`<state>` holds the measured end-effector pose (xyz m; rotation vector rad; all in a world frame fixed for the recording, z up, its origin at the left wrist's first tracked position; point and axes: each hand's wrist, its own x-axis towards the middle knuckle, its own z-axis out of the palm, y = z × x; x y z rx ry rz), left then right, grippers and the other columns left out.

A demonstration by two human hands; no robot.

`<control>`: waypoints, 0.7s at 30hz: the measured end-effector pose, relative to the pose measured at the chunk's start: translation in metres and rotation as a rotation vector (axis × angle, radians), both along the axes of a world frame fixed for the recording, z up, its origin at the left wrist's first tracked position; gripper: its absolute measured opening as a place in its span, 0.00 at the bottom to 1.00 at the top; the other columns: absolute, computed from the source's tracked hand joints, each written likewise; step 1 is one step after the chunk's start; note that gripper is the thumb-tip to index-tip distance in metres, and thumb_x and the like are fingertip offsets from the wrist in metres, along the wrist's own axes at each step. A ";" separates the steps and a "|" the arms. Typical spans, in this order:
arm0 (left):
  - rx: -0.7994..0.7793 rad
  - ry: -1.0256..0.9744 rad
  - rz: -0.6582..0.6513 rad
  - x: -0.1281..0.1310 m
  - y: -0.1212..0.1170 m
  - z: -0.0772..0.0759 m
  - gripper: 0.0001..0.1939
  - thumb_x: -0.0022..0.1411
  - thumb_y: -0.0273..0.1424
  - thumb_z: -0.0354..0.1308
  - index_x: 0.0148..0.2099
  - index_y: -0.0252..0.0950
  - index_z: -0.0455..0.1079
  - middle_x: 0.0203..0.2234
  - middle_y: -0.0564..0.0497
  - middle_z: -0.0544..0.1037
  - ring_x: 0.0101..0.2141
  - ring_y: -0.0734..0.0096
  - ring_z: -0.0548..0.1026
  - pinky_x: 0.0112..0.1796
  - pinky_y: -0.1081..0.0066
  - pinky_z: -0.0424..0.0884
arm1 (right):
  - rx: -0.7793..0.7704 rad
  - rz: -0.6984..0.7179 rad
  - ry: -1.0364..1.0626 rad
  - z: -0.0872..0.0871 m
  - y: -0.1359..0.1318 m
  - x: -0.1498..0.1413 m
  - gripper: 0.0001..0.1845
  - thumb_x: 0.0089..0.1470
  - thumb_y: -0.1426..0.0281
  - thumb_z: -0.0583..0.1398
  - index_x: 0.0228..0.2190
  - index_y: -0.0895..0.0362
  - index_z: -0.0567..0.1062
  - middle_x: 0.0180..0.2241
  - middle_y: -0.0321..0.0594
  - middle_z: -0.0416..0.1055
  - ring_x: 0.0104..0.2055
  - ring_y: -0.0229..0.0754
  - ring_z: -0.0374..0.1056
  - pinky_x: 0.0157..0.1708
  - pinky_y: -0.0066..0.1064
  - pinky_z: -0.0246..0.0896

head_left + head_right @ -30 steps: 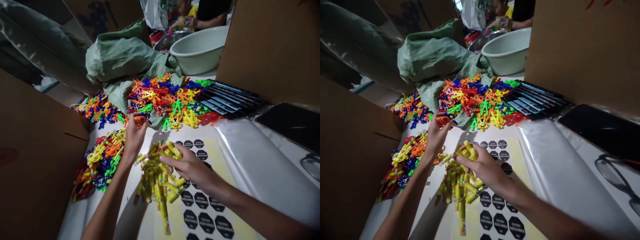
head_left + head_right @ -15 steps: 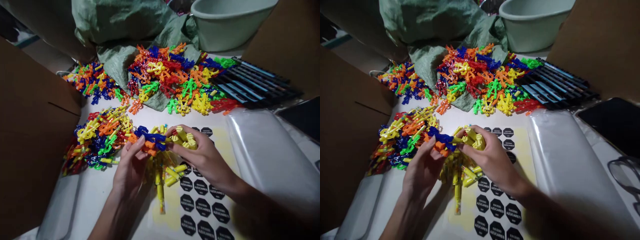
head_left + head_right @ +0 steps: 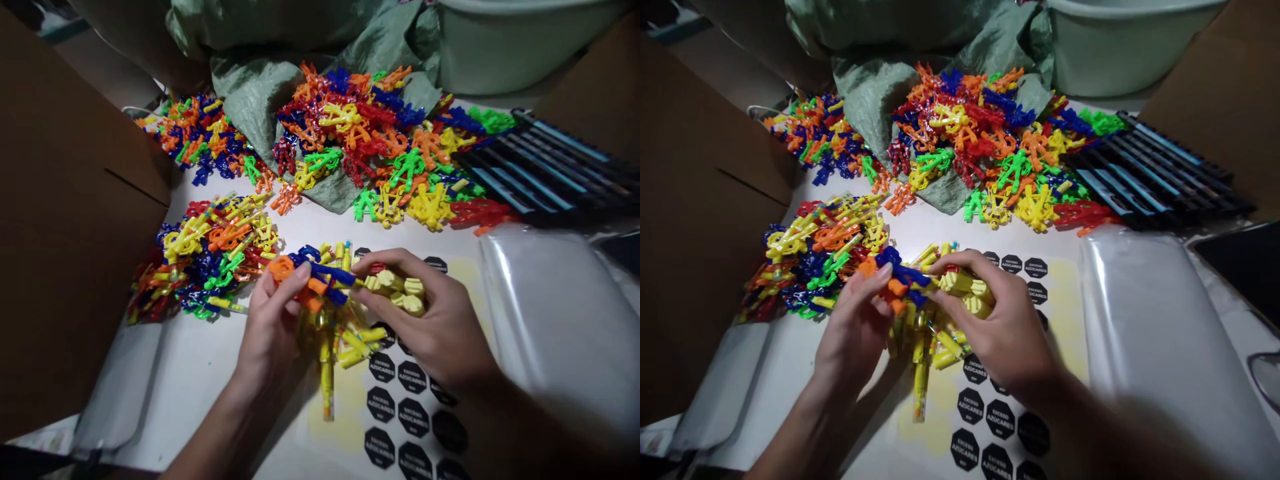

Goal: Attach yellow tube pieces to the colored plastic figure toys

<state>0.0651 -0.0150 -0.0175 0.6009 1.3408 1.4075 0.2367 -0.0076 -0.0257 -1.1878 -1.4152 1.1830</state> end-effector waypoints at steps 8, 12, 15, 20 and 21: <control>0.158 0.104 0.102 -0.011 0.002 -0.005 0.15 0.56 0.34 0.76 0.40 0.38 0.74 0.32 0.57 0.78 0.32 0.77 0.77 0.36 0.80 0.75 | -0.119 -0.036 -0.042 -0.002 0.000 -0.002 0.10 0.62 0.58 0.68 0.41 0.50 0.79 0.42 0.39 0.79 0.40 0.46 0.77 0.39 0.32 0.73; 0.334 0.309 0.352 -0.050 0.021 0.008 0.13 0.57 0.34 0.75 0.40 0.40 0.76 0.33 0.58 0.78 0.34 0.76 0.77 0.39 0.76 0.75 | -0.226 0.041 -0.004 -0.005 0.001 0.000 0.16 0.64 0.54 0.65 0.48 0.48 0.77 0.34 0.35 0.78 0.30 0.42 0.75 0.30 0.30 0.70; 0.478 0.568 0.610 -0.075 0.029 0.020 0.15 0.58 0.31 0.75 0.46 0.41 0.79 0.42 0.56 0.81 0.44 0.73 0.78 0.48 0.74 0.74 | -0.210 0.124 0.013 -0.008 0.002 -0.001 0.18 0.65 0.53 0.64 0.50 0.47 0.79 0.44 0.38 0.81 0.47 0.49 0.78 0.43 0.33 0.73; 0.553 0.482 0.646 -0.076 0.025 0.023 0.16 0.57 0.31 0.76 0.48 0.40 0.80 0.38 0.58 0.81 0.34 0.81 0.77 0.35 0.82 0.73 | -0.294 0.207 0.091 -0.005 0.002 -0.001 0.24 0.61 0.53 0.67 0.56 0.47 0.79 0.60 0.42 0.76 0.67 0.55 0.65 0.67 0.45 0.58; 0.479 0.380 0.532 -0.070 0.023 0.021 0.16 0.57 0.34 0.76 0.48 0.41 0.80 0.35 0.59 0.80 0.30 0.82 0.75 0.30 0.84 0.72 | -0.305 0.211 0.100 -0.004 0.002 0.000 0.24 0.61 0.53 0.68 0.55 0.47 0.79 0.61 0.42 0.75 0.68 0.55 0.65 0.69 0.46 0.56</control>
